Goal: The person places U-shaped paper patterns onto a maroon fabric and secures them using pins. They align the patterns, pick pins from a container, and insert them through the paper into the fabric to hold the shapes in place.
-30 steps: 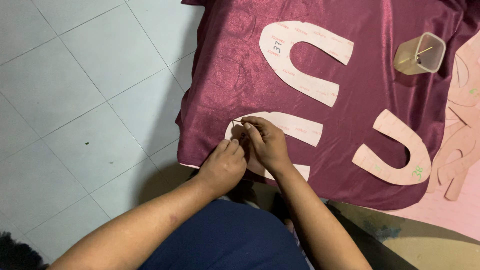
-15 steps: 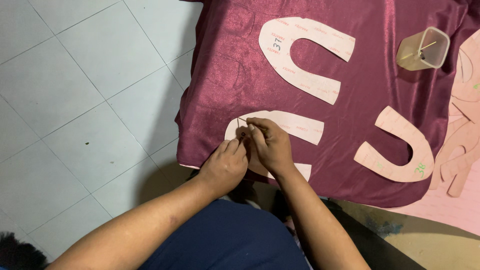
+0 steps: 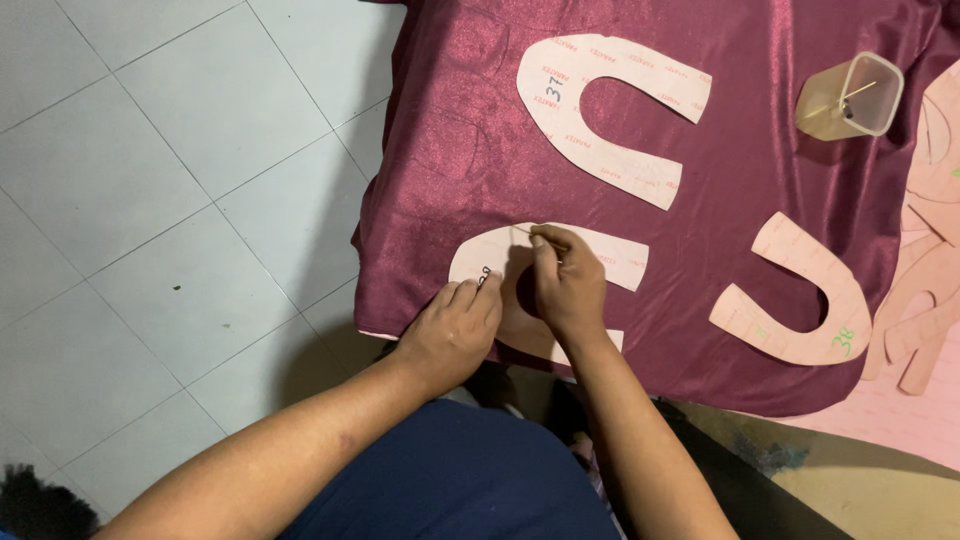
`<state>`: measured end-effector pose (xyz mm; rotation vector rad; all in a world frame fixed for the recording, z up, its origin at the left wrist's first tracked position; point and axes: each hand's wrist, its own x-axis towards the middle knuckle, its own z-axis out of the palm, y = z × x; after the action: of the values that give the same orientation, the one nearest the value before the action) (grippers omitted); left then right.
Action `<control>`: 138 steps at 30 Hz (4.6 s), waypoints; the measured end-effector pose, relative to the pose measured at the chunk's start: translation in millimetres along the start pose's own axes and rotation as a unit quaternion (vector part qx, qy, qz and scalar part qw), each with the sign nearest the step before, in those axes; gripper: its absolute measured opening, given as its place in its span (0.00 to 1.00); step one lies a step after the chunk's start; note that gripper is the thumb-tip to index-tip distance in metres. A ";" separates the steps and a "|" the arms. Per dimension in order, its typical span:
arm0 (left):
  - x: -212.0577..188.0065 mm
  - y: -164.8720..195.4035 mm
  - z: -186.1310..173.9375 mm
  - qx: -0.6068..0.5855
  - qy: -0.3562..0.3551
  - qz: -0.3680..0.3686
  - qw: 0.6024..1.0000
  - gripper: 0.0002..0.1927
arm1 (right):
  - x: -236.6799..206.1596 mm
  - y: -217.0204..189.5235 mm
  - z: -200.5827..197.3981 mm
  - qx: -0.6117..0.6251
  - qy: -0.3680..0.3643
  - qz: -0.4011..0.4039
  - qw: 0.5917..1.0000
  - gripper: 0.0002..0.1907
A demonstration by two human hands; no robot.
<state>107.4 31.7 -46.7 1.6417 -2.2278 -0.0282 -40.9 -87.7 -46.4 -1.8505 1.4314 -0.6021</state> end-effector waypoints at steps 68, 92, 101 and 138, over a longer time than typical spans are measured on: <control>-32.9 10.0 42.9 -0.127 -0.076 -0.001 0.989 0.27 | -7.9 -32.6 4.4 -0.049 -0.201 -0.228 0.951 0.08; -19.0 6.6 30.1 -0.068 -0.028 0.017 0.997 0.19 | 3.8 -30.7 7.2 -0.081 -0.118 -0.234 0.962 0.06; -13.6 5.3 24.3 -0.064 -0.070 0.024 0.995 0.13 | 4.5 -27.8 -2.3 -0.077 -0.145 -0.212 0.963 0.12; -9.4 6.1 16.2 -0.051 0.031 -0.002 0.998 0.18 | 10.7 -2.8 -7.9 -0.085 -0.008 -0.052 0.995 0.08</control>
<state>99.2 39.0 -63.1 1.5720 -2.1403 -0.0890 -41.9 -99.6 -39.8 -2.0688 1.4205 -0.5266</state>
